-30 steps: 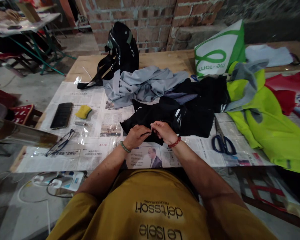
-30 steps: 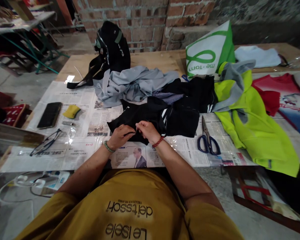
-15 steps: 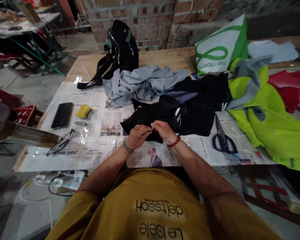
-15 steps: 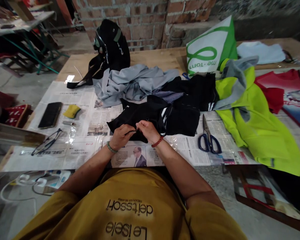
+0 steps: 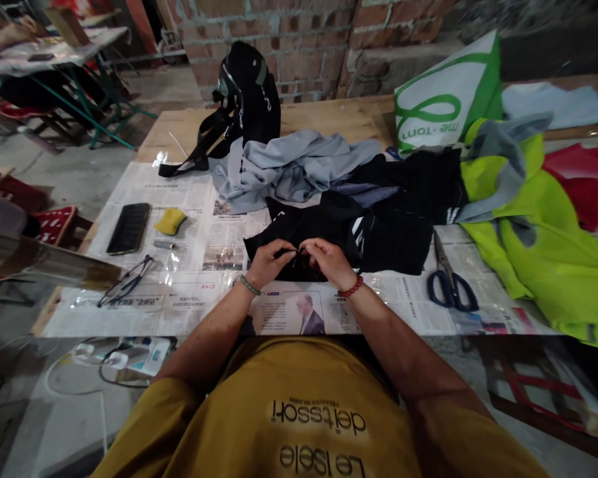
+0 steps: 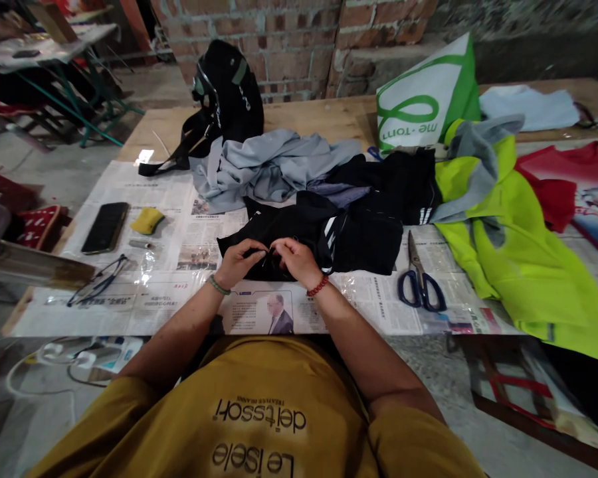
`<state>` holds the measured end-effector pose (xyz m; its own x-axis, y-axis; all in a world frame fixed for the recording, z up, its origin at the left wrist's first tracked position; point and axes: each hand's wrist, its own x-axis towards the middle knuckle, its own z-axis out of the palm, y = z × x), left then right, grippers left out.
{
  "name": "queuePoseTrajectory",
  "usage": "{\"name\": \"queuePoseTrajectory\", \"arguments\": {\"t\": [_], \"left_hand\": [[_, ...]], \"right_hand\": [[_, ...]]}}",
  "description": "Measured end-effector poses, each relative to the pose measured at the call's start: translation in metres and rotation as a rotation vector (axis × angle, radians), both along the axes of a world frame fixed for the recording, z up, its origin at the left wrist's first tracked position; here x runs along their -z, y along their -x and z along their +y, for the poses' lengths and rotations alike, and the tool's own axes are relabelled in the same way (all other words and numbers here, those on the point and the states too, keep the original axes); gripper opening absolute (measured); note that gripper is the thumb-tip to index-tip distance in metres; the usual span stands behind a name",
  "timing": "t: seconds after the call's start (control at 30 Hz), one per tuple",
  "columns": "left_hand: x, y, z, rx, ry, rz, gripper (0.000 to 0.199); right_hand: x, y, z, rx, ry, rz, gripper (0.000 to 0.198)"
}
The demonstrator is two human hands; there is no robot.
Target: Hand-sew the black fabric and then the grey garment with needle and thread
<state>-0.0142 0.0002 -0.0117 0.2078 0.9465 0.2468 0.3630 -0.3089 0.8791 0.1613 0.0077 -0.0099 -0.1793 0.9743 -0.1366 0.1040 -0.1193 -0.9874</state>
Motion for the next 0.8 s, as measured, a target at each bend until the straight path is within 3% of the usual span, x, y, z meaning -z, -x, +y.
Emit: {"name": "queuePoseTrajectory", "arguments": {"t": [0.17, 0.23, 0.3, 0.43, 0.53, 0.8], "left_hand": [[0.000, 0.003, 0.002, -0.008, 0.200, -0.223, 0.015], [0.000, 0.001, 0.003, 0.006, 0.227, -0.271, 0.015], [0.000, 0.001, 0.002, 0.006, 0.233, -0.287, 0.014], [-0.002, 0.001, 0.002, -0.009, 0.194, -0.275, 0.014], [-0.004, 0.003, 0.001, -0.027, 0.174, -0.243, 0.014], [0.001, 0.001, 0.001, -0.055, 0.236, -0.152, 0.016]], "right_hand": [[-0.008, -0.022, -0.001, 0.371, -0.460, -0.159, 0.030], [-0.011, -0.024, -0.011, 0.415, -0.622, -0.264, 0.025], [-0.013, -0.021, -0.023, 0.332, -0.756, -0.372, 0.020], [-0.011, -0.010, -0.036, 0.013, -0.987, -0.550, 0.014], [-0.005, -0.008, -0.033, -0.066, -1.007, -0.657, 0.016], [0.007, -0.010, -0.022, 0.051, -0.895, -0.770, 0.012]]}}
